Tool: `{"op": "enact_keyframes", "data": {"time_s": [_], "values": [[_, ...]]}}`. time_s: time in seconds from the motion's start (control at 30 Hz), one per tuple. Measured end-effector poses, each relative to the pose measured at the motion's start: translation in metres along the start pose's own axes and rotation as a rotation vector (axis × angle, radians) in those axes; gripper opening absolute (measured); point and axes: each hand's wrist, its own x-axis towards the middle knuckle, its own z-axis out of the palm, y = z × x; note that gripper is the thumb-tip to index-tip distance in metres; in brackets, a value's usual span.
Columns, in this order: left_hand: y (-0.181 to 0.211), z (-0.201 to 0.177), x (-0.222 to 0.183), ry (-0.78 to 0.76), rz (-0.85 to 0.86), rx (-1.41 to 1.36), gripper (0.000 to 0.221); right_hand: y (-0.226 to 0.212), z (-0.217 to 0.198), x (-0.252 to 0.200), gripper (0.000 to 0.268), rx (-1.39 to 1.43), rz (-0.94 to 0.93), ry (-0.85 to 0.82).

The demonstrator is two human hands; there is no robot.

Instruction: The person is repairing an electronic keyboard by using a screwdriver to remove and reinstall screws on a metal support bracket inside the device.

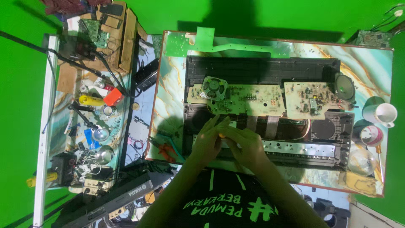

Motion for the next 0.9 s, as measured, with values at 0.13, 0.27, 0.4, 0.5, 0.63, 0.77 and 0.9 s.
{"op": "enact_keyframes", "data": {"time_s": [0.13,0.27,0.4,0.5,0.63,0.77,0.9], "values": [[-0.001,0.004,0.007,0.091,-0.082,-0.077,0.048,-0.012,0.004,0.009,0.037,0.005,0.067,0.055],[-0.006,0.001,0.014,0.039,0.006,-0.136,0.05,-0.015,0.005,0.012,0.035,0.015,0.072,0.095],[-0.007,-0.012,0.023,-0.056,-0.015,-0.221,0.051,-0.01,0.004,0.014,0.035,0.229,0.062,-0.027],[-0.008,-0.018,0.031,-0.111,0.112,-0.087,0.051,-0.011,0.009,0.015,0.024,0.114,0.068,0.028],[-0.002,-0.016,0.031,-0.051,-0.134,-0.198,0.045,-0.017,0.011,0.017,0.028,-0.023,0.125,0.149],[-0.007,-0.008,0.027,-0.035,-0.058,-0.13,0.041,-0.013,0.012,0.009,0.034,-0.1,0.134,0.218],[-0.019,-0.007,0.025,-0.061,0.067,-0.111,0.041,0.011,0.024,-0.017,0.036,-0.011,0.151,0.153]]}}
